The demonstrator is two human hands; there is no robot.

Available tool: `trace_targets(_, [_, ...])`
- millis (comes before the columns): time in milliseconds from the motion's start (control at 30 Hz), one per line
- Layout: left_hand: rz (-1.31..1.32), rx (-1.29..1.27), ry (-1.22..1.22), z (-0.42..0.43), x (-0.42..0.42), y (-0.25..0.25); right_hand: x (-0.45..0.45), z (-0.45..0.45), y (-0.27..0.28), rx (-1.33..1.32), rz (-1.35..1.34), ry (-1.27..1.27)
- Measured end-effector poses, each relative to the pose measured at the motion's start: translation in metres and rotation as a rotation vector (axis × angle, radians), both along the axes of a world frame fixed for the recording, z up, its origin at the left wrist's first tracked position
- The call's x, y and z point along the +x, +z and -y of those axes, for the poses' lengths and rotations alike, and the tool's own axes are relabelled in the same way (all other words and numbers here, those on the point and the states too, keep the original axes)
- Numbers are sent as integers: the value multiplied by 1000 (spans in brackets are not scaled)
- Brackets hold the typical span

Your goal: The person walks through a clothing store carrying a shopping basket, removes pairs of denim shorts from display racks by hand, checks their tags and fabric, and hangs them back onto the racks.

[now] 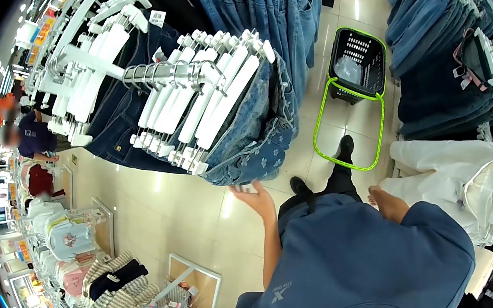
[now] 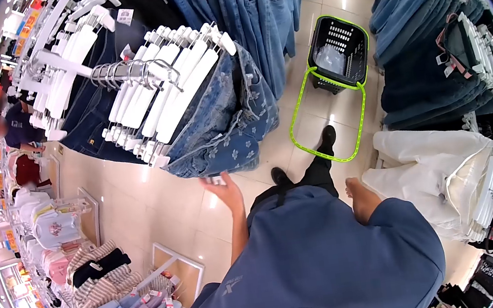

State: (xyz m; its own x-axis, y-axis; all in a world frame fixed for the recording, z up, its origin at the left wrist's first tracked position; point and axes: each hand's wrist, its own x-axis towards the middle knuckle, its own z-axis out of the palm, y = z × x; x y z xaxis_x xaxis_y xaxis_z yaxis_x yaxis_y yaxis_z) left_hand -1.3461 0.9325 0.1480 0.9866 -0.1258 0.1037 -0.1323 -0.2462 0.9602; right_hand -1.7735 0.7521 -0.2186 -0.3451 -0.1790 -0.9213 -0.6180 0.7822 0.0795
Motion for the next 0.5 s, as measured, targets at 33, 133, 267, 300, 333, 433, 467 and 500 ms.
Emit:
trace_targets(33, [-148,-11,-50,-2,1,-33,5,-7,17,6,75,-127])
trace_targets(133, [-778,243,-330,-35,16,-179,34,-7,93,-44,255,-315])
trace_targets(267, [-847,752,-704,-64,-5,-275,66,21,102,-222,469,-60])
trace_targets(300, [-803,804,-686,-69,-11,-279,77,31,104,-293,492,21])
trace_targets(333, [-757,854,-664,-67,-13,-276,86,41,103,-363,517,105])
trace_targets(433, [-969,621,-516,-39,-15,-245,101,64,73,-648,464,530])
trace_targets(467, [-1033,539,-468,-28,-17,-227,107,69,87,-692,414,689])
trace_targets(500, [-1065,511,-459,-21,-19,-216,110,71,86,-647,386,764])
